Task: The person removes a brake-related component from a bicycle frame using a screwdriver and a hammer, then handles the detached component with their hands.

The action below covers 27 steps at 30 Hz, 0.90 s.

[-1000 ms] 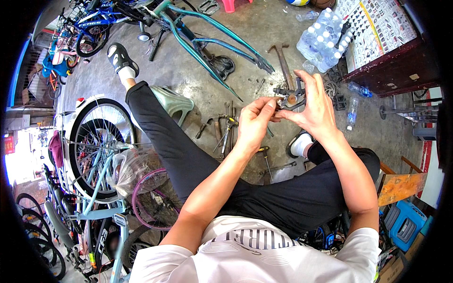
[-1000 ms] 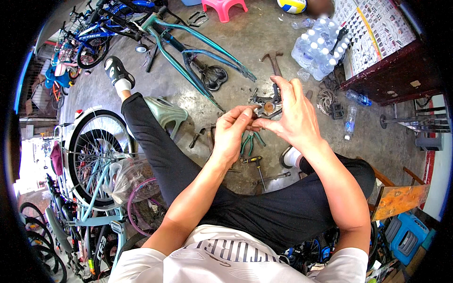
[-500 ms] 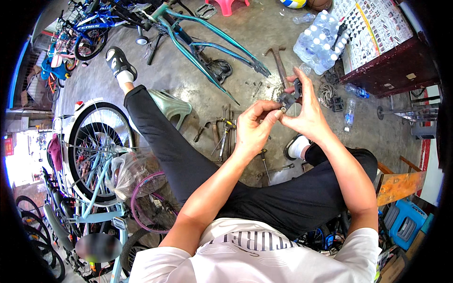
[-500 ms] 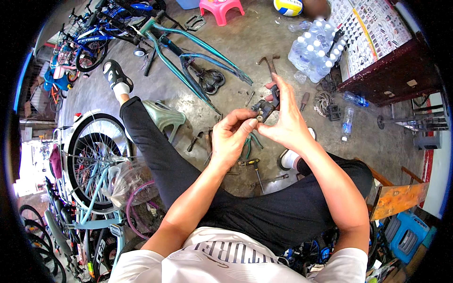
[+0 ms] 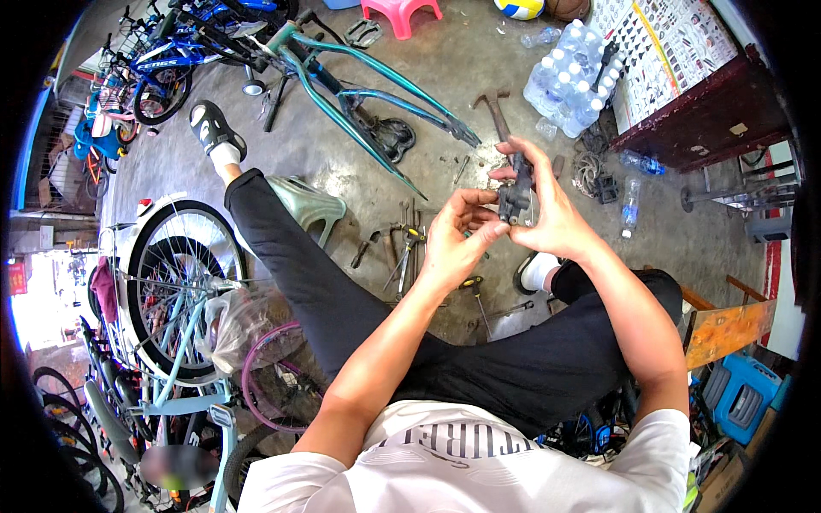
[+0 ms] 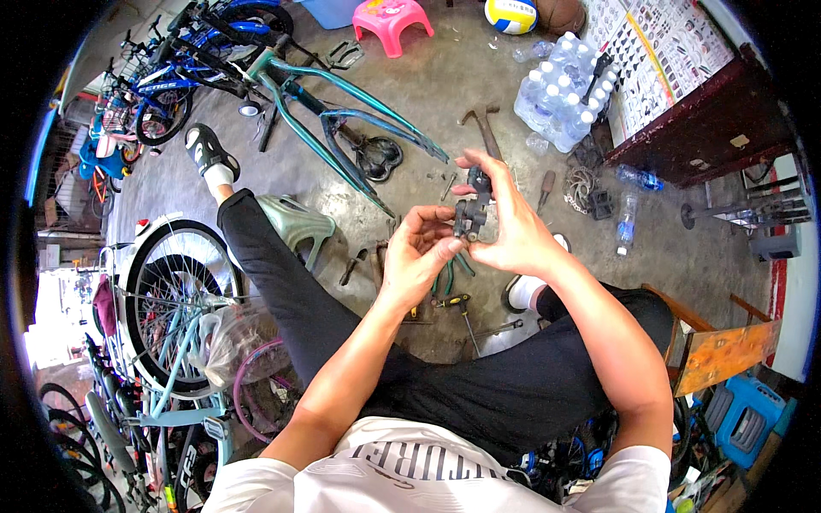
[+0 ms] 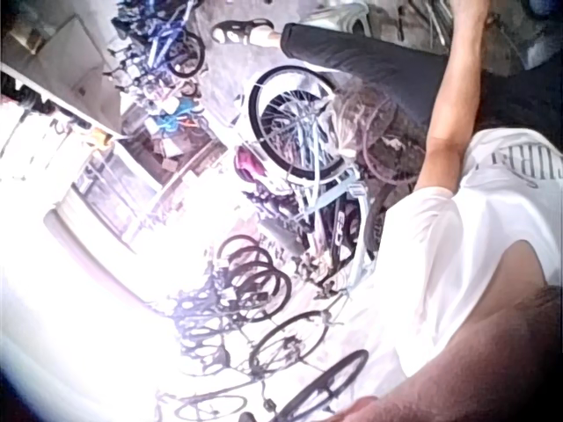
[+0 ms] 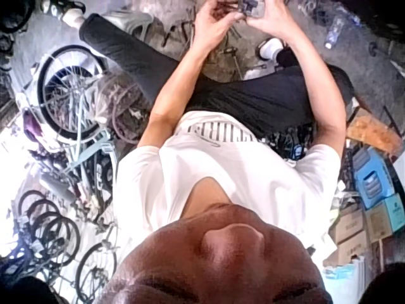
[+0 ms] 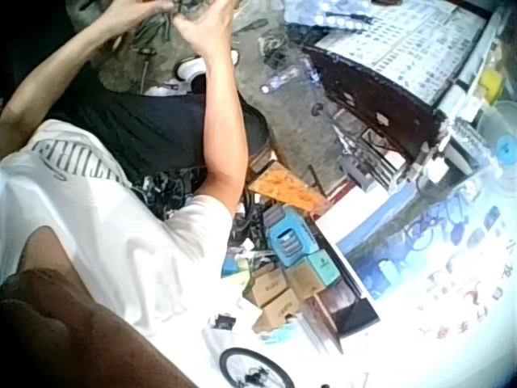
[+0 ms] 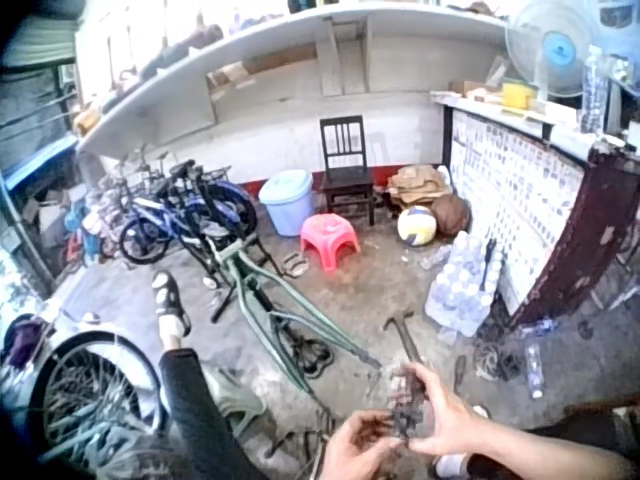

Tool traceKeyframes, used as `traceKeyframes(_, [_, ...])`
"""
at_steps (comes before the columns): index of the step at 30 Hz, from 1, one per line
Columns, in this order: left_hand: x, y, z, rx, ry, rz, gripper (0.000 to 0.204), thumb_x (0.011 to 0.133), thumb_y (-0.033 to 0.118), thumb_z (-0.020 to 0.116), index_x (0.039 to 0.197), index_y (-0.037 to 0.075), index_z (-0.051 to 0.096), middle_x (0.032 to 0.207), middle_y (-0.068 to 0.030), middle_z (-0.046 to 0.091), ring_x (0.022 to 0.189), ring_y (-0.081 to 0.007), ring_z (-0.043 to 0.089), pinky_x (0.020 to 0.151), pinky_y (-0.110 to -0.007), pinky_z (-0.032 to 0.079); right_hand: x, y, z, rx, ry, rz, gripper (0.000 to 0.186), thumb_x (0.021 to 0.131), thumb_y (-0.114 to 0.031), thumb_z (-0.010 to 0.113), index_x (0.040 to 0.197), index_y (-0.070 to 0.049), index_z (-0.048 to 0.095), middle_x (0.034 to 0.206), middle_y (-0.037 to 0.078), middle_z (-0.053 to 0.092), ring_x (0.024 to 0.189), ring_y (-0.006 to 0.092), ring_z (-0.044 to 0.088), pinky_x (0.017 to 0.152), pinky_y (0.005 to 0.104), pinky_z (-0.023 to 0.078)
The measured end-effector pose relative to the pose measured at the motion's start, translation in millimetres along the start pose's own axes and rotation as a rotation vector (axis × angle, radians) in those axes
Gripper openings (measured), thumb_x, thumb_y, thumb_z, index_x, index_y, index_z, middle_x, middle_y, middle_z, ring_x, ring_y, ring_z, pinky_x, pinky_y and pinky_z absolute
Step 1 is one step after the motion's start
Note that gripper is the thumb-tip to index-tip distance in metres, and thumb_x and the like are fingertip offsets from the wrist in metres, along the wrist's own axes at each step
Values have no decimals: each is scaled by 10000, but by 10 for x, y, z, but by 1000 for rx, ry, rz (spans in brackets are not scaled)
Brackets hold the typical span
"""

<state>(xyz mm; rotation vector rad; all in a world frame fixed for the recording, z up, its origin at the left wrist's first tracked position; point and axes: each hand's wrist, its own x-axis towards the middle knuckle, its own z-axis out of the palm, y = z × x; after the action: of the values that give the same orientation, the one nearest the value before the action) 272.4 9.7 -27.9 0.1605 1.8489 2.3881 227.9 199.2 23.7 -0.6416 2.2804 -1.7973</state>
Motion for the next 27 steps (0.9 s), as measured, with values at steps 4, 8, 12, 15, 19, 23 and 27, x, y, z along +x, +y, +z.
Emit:
traceKeyframes(4, [33, 122, -62, -30, -119, 25, 679, 867, 123, 817, 1469, 27, 520, 1379, -116, 597, 1089, -186, 647, 890, -331, 548, 30, -54, -58, -279, -43, -183, 1113, 611, 38, 810, 1578, -129, 286, 1538, 141, 420, 1382, 334, 517, 1158, 452, 433])
traceKeyframes(8, [49, 235, -109, 112, -158, 74, 613, 849, 18, 811, 1412, -3, 569, 1421, -93, 549, 1149, -175, 611, 940, -319, 524, 6, -31, -30, -316, -7, -167, 1156, 605, 18, 840, 1598, -125, 265, 1545, 138, 442, 1411, 339, 485, 1153, 461, 428])
traceKeyframes(12, [29, 228, -116, 91, -137, 101, 610, 831, 9, 810, 1398, 12, 589, 1407, -93, 559, 1128, -174, 621, 922, -319, 537, -4, -67, -28, -268, 30, -181, 1189, 613, -4, 868, 1615, -122, 237, 1552, 145, 455, 1417, 347, 477, 1131, 453, 444])
traceKeyframes(15, [20, 184, -133, 57, -114, 108, 621, 807, 30, 822, 1388, 25, 603, 1391, -101, 578, 1110, -192, 641, 911, -328, 550, 7, -75, -53, -317, 16, -174, 1170, 609, -66, 904, 1597, -115, 278, 1532, 145, 484, 1394, 340, 505, 1111, 443, 458])
traceKeyframes(19, [-14, 155, -153, 30, -117, 91, 607, 820, 42, 841, 1377, 8, 602, 1380, -104, 579, 1120, -178, 632, 918, -323, 542, 6, -66, -75, -410, -50, -104, 1077, 617, -115, 885, 1562, -108, 370, 1520, 125, 517, 1410, 304, 503, 1131, 438, 430])
traceKeyframes(23, [-22, 37, -135, 94, -34, 194, 603, 794, 108, 868, 1340, 8, 631, 1290, -119, 632, 1049, -191, 662, 858, -325, 565, 27, -106, -70, -365, -46, -92, 1041, 623, -238, 936, 1517, -85, 427, 1485, 127, 549, 1337, 322, 557, 1094, 432, 462])
traceKeyframes(27, [-40, 71, -43, 233, 70, 287, 545, 797, 182, 877, 1262, -4, 661, 1143, -114, 675, 949, -182, 680, 800, -317, 568, 23, -146, -24, -376, -27, -110, 1055, 612, -266, 949, 1514, -84, 433, 1488, 128, 545, 1356, 333, 543, 1110, 446, 444])
